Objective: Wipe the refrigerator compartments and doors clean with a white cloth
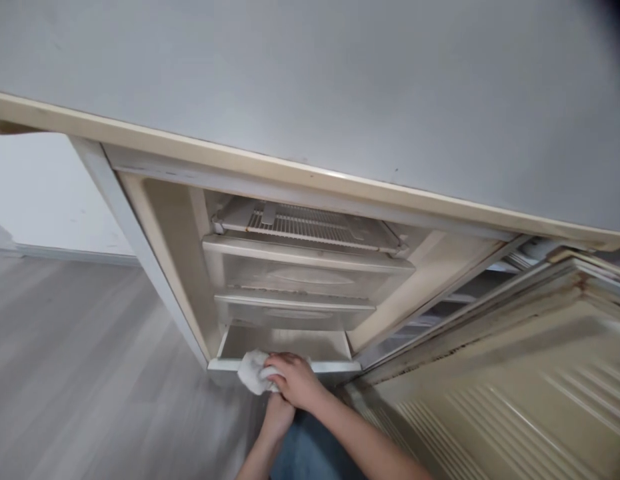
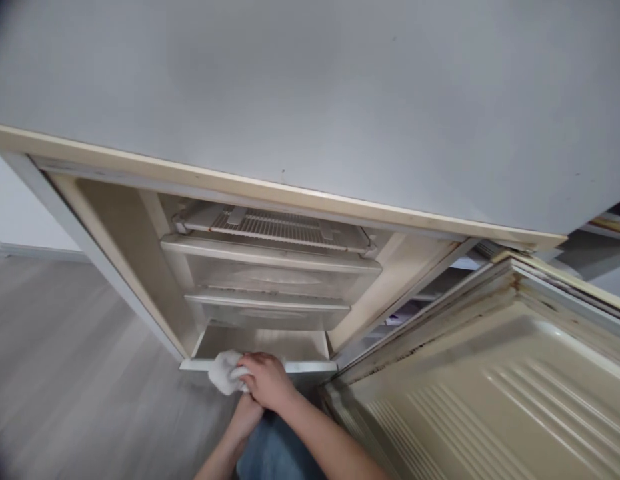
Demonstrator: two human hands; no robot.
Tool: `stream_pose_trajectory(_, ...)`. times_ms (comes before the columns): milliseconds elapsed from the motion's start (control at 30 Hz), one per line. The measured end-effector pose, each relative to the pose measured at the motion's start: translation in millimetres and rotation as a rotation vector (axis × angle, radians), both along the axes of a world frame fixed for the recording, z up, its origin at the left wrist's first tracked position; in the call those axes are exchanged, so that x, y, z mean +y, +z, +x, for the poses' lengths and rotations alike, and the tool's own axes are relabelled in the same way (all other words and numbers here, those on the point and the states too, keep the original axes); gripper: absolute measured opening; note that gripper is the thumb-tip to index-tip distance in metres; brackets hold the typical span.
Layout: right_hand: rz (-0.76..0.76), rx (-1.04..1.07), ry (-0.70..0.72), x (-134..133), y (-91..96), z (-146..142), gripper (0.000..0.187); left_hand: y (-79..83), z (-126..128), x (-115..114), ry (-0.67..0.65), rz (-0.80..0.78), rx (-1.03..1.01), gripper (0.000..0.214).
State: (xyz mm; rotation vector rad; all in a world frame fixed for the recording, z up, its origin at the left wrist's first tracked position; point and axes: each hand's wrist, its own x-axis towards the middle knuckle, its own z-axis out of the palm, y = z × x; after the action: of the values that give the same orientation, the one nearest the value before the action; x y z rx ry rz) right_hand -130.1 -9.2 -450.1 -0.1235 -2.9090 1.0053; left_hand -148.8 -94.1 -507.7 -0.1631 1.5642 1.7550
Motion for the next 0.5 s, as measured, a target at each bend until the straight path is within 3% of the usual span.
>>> stream_pose_trajectory(133,-0.004,0.008,-0.153,29,-3.8,45,0.023,13.8,-6,-6,-0.142,-0.013,0.018,0.026)
stream_pose_trajectory(267,0.016,-0.008,-0.299,53,-5.9,81,0.028,22.5,-16,-13,-0.141,-0.087,-0.005,0.015)
stream_pose_trajectory(500,0.15,-0.227,-0.55,74,9.4,111,0.042,28.8,-19,-16,-0.208,-0.115,0.047,0.023)
